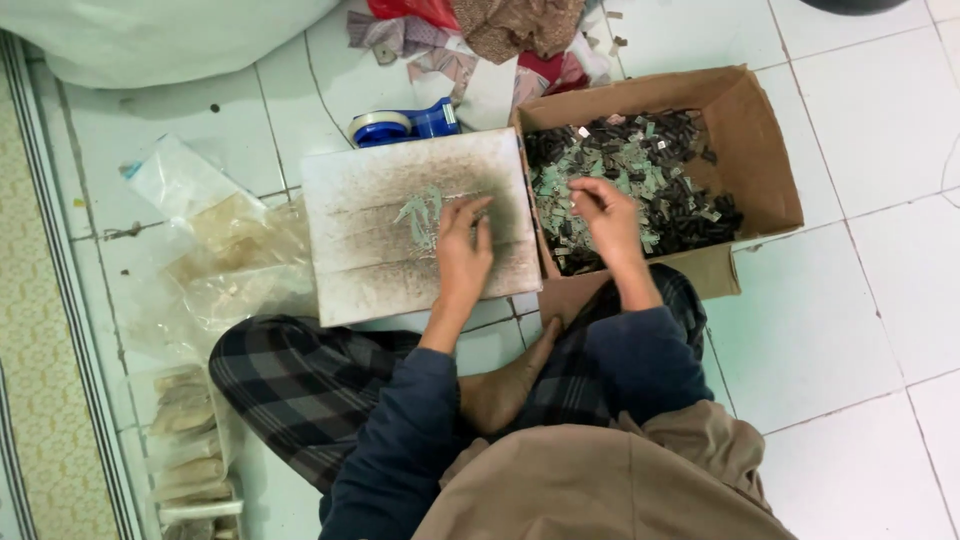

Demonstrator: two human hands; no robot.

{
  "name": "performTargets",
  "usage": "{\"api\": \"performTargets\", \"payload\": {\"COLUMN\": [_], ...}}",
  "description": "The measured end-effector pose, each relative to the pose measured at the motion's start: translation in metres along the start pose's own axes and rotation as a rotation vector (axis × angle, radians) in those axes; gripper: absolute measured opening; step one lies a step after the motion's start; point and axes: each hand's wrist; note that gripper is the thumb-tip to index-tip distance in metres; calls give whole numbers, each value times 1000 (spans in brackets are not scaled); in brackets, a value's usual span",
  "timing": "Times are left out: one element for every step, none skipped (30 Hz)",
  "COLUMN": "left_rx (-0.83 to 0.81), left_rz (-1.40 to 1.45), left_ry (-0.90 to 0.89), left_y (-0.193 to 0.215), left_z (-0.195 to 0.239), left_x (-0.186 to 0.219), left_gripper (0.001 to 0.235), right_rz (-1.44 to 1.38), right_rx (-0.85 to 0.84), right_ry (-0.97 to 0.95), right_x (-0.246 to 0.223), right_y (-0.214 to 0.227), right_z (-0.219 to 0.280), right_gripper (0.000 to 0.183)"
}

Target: The person sits on the floor and repeatedly picks small green and black plastic pieces from a cardboard box, places them into small clear plastic bags, and sets the filled bags aside. The person uses both hands to handle the pieces and bags throughout the clip.

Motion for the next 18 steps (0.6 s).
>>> {"api": "performTargets", "payload": {"left_rx": [-82, -164, -177, -253, -334, -351, -416, -478, -493, -540, -580, -589, -614, -638, -650, -646, -635, -639], "left_rz": [7, 16, 14, -4, -25, -29, -177, -327, -333, -501, -670, -678, -769, -861, -868, -904, -937, -942], "left_ry": [-105, -209, -213, -211, -209, -212, -200, -188, -188, -123, -66, -73, -49, -25, -25, -3, 20, 21], "left_y": [-17, -35, -56, -78, -100, -125, -149, -173, -182, -192, -202, -207, -211, -214, -211, -208, -205, -208], "left_z": [0, 0, 1, 2, 4, 1, -4, -9, -15, -22, -33, -38, -41, -43, -42, -41, -43, -45], "left_x": [5, 10, 14, 17, 21, 10, -1, -12, -22, -33, -42, -45, -50, -55, -49, -44, -36, -38], "left_gripper": [33, 34, 34, 32, 31, 31, 33, 36, 36, 41, 47, 47, 47, 49, 49, 51, 52, 52], "right_rz": [87, 173, 176, 260, 342, 343, 418, 492, 487, 632, 776, 770, 794, 817, 810, 822, 836, 831], "right_rx": [-27, -54, -42, -107, -170, -157, -267, -379, -372, -536, -696, -686, -734, -783, -781, -787, -795, -794], "right_ry": [-40, -81, -88, -150, -218, -230, -259, -288, -302, -333, -356, -365, -351, -336, -348, -328, -300, -305], "right_x": [23, 47, 69, 92, 115, 112, 109, 106, 97, 87, 77, 73, 69, 64, 80, 94, 109, 116], "right_y": [23, 47, 59, 71, 84, 81, 77, 72, 68, 64, 59, 58, 56, 54, 52, 49, 46, 47], "right_z": [-1, -1, 4, 11, 19, 20, 19, 18, 18, 17, 11, 7, 6, 4, 5, 6, 4, 1], "right_gripper": [16, 15, 15, 15, 16, 16, 22, 29, 29, 29, 30, 30, 30, 30, 30, 26, 23, 23]}}
Point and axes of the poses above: each hand's wrist, its own z-axis away from the middle knuckle, its own y-axis out of the back of the hand, x = y × z, and after that the axes turned 15 degrees about y, right-handed
